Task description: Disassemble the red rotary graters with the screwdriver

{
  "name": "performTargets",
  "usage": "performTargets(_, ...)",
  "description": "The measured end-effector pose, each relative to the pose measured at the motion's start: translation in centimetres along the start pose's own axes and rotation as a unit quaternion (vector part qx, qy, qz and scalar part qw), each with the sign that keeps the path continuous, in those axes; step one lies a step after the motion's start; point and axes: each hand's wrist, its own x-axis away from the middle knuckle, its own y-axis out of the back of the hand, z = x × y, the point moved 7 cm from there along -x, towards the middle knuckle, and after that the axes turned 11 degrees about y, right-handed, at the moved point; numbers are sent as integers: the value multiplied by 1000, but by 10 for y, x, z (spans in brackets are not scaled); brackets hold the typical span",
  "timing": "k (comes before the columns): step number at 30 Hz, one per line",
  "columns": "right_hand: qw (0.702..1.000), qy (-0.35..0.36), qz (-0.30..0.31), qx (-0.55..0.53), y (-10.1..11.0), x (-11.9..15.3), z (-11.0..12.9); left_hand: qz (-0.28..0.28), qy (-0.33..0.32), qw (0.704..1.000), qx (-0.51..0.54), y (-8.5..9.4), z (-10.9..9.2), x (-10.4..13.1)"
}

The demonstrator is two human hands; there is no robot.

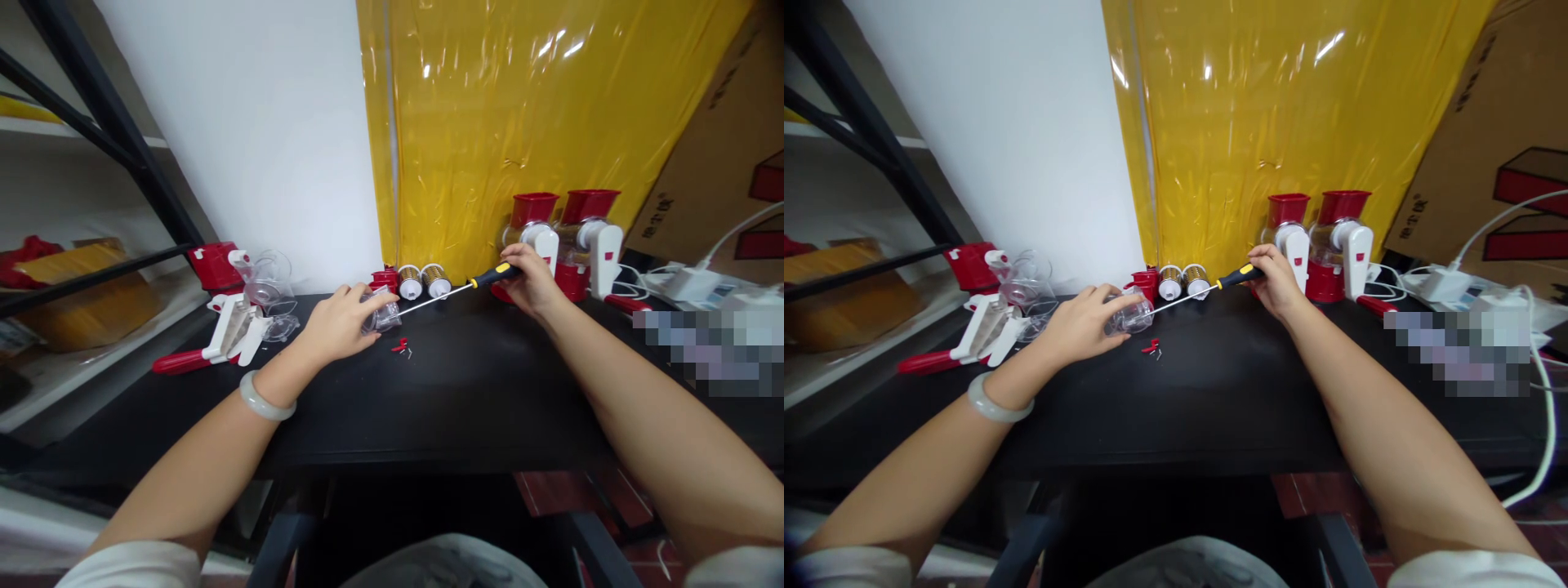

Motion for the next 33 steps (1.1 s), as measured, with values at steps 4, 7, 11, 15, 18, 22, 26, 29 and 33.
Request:
performTargets(4, 994, -33, 39, -100, -11, 5, 4, 1, 1, 1000, -3, 0, 0, 0)
performTargets(7, 999, -22, 28, -38, -6, 2, 2, 1, 3, 1000, -6, -1, 1, 0)
performTargets(11, 996, -21, -1, 92, 5, -2, -6, 5, 2, 1000, -8, -1, 1, 0)
performTargets(15, 999, -20, -15, 35, 5, -1, -7, 7, 4, 1000, -11, 0, 1, 0)
performTargets(18, 997, -47, 14, -63, -3, 3, -5, 5, 5, 1000, -11, 0, 1, 0)
performTargets(22, 994, -49, 45, -83, -8, 4, -1, 9, 6, 1000, -10, 0, 1, -1)
performTargets(26, 998, -22, -2, 64, 7, -3, -7, 8, 6, 1000, -13, -1, 0, -1)
performTargets(29, 992, -16, -8, 126, 12, -6, -10, 6, 6, 1000, -13, 0, 0, 0)
performTargets(33, 999, -8, 9, 45, 4, -2, -3, 10, 7, 1000, -9, 0, 0, 0)
